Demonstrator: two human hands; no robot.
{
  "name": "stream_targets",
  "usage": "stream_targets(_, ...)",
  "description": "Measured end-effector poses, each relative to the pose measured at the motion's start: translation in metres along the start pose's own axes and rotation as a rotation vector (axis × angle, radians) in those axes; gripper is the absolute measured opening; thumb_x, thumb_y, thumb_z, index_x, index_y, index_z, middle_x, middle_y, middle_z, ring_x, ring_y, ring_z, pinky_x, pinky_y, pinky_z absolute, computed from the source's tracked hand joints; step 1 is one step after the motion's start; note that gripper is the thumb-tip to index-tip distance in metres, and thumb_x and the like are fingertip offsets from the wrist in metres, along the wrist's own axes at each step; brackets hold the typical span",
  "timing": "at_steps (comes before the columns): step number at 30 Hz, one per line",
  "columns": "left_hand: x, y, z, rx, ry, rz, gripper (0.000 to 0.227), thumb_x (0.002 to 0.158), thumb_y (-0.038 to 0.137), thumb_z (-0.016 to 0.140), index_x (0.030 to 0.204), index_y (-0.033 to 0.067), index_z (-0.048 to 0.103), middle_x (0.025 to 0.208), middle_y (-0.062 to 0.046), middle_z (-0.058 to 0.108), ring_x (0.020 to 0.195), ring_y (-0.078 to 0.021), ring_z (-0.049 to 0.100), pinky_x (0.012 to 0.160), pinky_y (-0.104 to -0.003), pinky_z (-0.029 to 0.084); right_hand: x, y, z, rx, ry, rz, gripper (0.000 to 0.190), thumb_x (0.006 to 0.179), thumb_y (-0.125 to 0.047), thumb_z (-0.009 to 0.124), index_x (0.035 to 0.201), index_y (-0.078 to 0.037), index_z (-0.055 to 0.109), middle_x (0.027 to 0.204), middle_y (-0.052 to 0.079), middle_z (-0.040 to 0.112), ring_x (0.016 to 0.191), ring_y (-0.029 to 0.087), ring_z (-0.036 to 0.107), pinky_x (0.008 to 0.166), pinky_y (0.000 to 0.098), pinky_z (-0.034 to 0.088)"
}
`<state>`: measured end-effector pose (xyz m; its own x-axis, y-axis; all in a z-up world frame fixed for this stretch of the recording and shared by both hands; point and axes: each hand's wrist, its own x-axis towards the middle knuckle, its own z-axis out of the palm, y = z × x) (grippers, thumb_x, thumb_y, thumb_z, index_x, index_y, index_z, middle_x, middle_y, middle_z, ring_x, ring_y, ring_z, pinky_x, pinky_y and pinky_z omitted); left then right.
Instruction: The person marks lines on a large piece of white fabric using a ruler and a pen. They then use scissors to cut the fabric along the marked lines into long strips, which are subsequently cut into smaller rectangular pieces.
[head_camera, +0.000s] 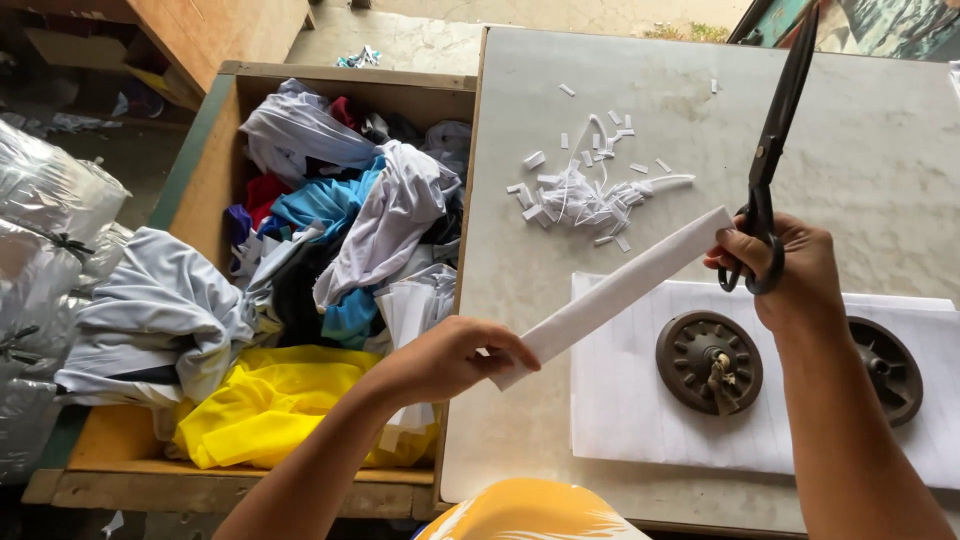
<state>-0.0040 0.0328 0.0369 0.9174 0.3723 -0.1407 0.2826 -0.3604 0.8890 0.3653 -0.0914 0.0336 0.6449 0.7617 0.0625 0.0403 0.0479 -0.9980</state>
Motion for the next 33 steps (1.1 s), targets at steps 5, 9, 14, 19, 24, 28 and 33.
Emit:
stream_targets(5, 0.009, -0.004, -0.005, -0.079, 0.037, -0.033, 0.034, 0.09, 0.001, 0.069, 0.112, 0.0245, 0.082, 0.107, 0.001, 0.082, 0.09, -0.0106, 0.072, 0.076, -0.025, 0.055, -0.039, -0.015, 0.012, -0.189, 0.043, -0.139, 0.018, 0.1, -0.019, 0.074, 0.101, -0.003, 0.068, 0.09, 0.013, 0.071, 0.068, 0.015, 0.063, 0.067, 0.0254, 0.058)
stream_targets(9, 0.015, -0.001, -0.03, -0.384, 0.07, 0.172, 0.031, 0.094, -0.003, 0.067, 0.118, 0.0128, 0.078, 0.107, -0.004, 0.078, 0.097, -0.0107, 0.068, 0.083, -0.026, 0.058, -0.09, 0.024, -0.02, -0.273, -0.085, -0.129, 0.028, 0.094, -0.032, 0.065, 0.089, -0.005, 0.067, 0.065, 0.008, 0.064, 0.061, 0.017, 0.063, 0.062, 0.0297, 0.05)
stream_targets(14, 0.016, 0.022, -0.049, -0.421, 0.009, 0.221, 0.037, 0.093, -0.004, 0.069, 0.126, 0.0125, 0.074, 0.107, -0.005, 0.073, 0.092, -0.0116, 0.063, 0.078, -0.025, 0.052, -0.153, 0.064, -0.05, -0.189, -0.634, 0.029, 0.051, 0.083, -0.052, 0.075, 0.089, -0.001, 0.072, 0.078, 0.008, 0.068, 0.063, 0.014, 0.059, 0.06, 0.0275, 0.044)
stream_targets(19, 0.014, 0.053, -0.047, -0.077, -0.034, 0.252, 0.044, 0.092, 0.0, 0.068, 0.129, 0.0227, 0.069, 0.127, -0.003, 0.073, 0.096, -0.0153, 0.072, 0.084, -0.03, 0.064, -0.176, 0.052, -0.053, -0.34, -0.618, 0.498, 0.036, 0.053, 0.003, 0.083, 0.088, 0.004, 0.076, 0.083, 0.01, 0.068, 0.062, 0.01, 0.049, 0.048, 0.0223, 0.032)
stream_targets(24, 0.008, 0.064, -0.038, 0.016, -0.028, 0.322, 0.042, 0.093, 0.002, 0.068, 0.129, 0.0221, 0.069, 0.117, -0.001, 0.075, 0.092, -0.0145, 0.072, 0.081, -0.03, 0.063, -0.17, 0.032, -0.036, -0.443, -0.69, 0.308, 0.036, 0.062, -0.021, 0.096, 0.08, -0.003, 0.07, 0.079, 0.003, 0.065, 0.078, 0.014, 0.056, 0.069, 0.0277, 0.043)
stream_targets(28, 0.003, 0.065, -0.036, 0.092, -0.005, 0.286, 0.039, 0.092, 0.01, 0.071, 0.128, 0.0263, 0.069, 0.117, 0.003, 0.077, 0.082, -0.0118, 0.066, 0.076, -0.029, 0.057, -0.164, 0.019, -0.015, -0.456, -0.772, 0.167, 0.047, 0.067, -0.038, 0.096, 0.069, -0.006, 0.061, 0.07, 0.001, 0.054, 0.066, 0.015, 0.045, 0.059, 0.0284, 0.036)
stream_targets(33, -0.003, 0.063, -0.037, 0.115, 0.004, 0.225, 0.04, 0.091, 0.01, 0.073, 0.126, 0.0291, 0.07, 0.111, 0.006, 0.077, 0.07, -0.0108, 0.059, 0.068, -0.028, 0.052, -0.155, 0.019, -0.003, -0.539, -0.766, 0.16, 0.034, 0.045, -0.005, 0.088, 0.065, -0.007, 0.06, 0.068, 0.001, 0.055, 0.065, 0.015, 0.048, 0.059, 0.0287, 0.038)
